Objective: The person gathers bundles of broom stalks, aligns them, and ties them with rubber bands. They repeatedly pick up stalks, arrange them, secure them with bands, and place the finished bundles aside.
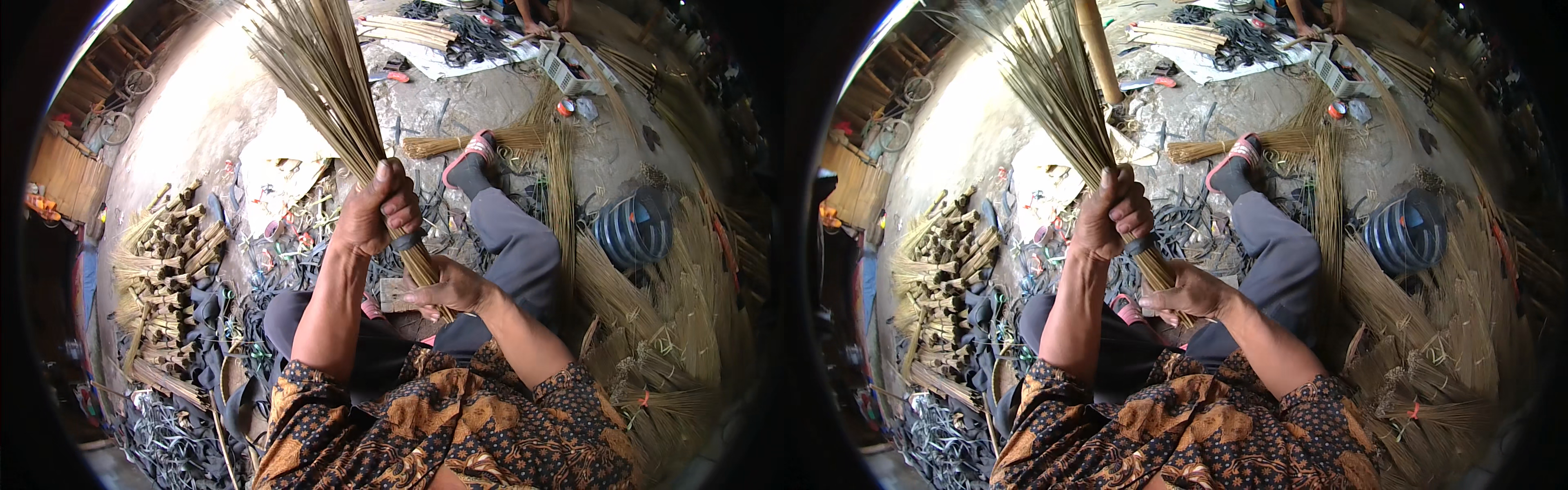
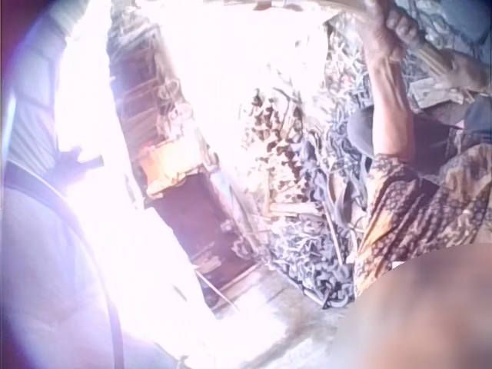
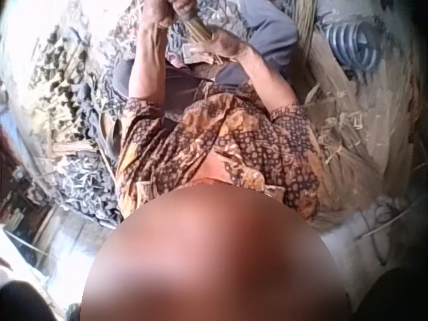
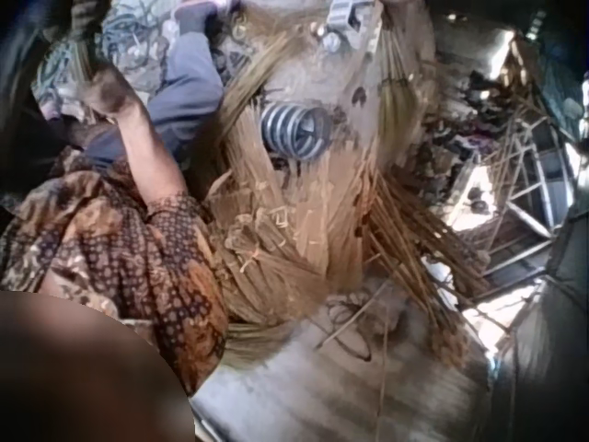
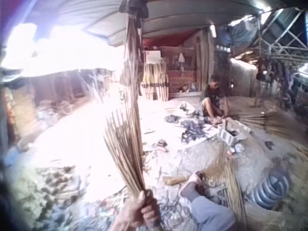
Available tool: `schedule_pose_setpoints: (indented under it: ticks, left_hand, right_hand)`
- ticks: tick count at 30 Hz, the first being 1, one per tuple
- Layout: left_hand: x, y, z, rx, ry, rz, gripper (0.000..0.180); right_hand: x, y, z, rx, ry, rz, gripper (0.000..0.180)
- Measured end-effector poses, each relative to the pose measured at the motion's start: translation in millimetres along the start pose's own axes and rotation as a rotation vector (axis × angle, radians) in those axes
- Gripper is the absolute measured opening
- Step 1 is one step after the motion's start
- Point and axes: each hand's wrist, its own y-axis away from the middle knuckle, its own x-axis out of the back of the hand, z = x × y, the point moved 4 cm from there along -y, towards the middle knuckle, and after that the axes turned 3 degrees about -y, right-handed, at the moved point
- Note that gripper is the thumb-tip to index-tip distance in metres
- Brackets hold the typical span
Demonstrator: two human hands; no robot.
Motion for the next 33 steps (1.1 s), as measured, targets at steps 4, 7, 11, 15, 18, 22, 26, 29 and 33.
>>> schedule_pose_setpoints:
  ticks: [4,7,11,15,18,22,26,29,33]
  left_hand:
    - [6.2,-10.1,-2.8,-0.174,-0.282,0.525,0.035]
    - [15.0,-13.8,-1.2,-0.089,-0.222,0.730,0.046]
    - [13.0,-6.3,0.0,-0.025,-0.162,0.252,0.047]
    - [-0.7,5.6,-9.5,0.033,-0.035,-0.098,0.037]
    - [-2.4,1.4,-17.1,-0.024,-0.201,0.184,0.032]
    - [-12.6,-2.5,-20.2,-0.095,-0.335,0.371,0.023]
    - [-9.3,3.2,-22.6,-0.218,-0.596,0.507,0.027]
    - [14.5,17.7,-42.4,-0.252,-0.834,0.542,0.025]
    - [81.2,43.2,-134.8,-0.207,-0.645,0.557,0.030]
  right_hand:
    - [21.3,2.1,-11.3,0.054,0.992,0.619,0.026]
    - [23.9,1.8,-12.7,0.123,1.135,0.801,0.030]
    - [23.2,5.9,9.9,-0.083,0.542,0.333,0.023]
    - [14.1,19.7,16.0,0.084,0.096,-0.047,0.019]
    - [28.4,19.5,25.6,0.080,0.064,-0.046,0.022]
    - [61.9,19.9,33.9,0.069,0.622,0.078,0.056]
    - [105.4,52.3,18.6,0.151,0.984,0.425,0.119]
    - [137.7,101.1,1.0,0.326,1.078,0.793,0.073]
    - [159.0,137.8,25.2,0.350,0.867,0.965,0.050]
